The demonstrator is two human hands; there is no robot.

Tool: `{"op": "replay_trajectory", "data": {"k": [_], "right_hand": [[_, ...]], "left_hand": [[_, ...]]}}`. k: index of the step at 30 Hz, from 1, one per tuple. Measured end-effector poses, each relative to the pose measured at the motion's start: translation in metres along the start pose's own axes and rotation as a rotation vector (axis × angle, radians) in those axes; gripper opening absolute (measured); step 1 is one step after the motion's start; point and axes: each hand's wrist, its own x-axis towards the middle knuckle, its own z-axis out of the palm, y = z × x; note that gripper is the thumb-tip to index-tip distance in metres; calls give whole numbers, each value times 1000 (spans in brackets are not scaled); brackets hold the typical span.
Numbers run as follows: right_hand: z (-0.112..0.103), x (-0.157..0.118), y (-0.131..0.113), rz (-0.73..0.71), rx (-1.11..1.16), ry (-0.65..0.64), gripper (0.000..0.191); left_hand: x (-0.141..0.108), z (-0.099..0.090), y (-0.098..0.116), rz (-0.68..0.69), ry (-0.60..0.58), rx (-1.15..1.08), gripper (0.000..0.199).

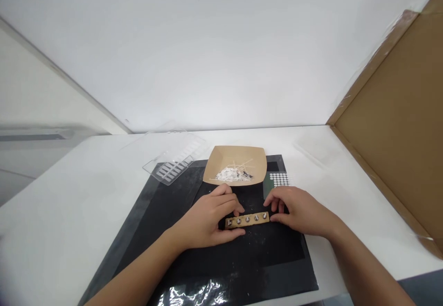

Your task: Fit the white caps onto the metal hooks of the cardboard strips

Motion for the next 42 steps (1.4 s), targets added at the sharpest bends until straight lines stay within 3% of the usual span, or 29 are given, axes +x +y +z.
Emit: {"op": "replay_trajectory", "data": {"k": [3, 6, 13, 17, 30, 42], "right_hand": [[-9, -1, 1, -33, -8, 1, 19], [-15, 3, 6, -90, -47, 90, 13], [-27, 15, 33, 10, -226, 597, 24], [-34, 18, 46, 91, -138, 764, 31], [-21, 40, 71, 59, -208, 731, 34], [-10, 46, 85, 35, -231, 728, 45]], "left_hand": [[0, -2, 1, 44, 70, -11, 14], [0, -3, 0, 94, 150, 22, 18], [1, -2, -4, 151, 270, 129, 17], [0, -3, -6, 127, 284, 166, 19], [-4, 1, -25, 55, 357, 206, 17], [-5, 0, -28, -21, 425, 241, 17]]}}
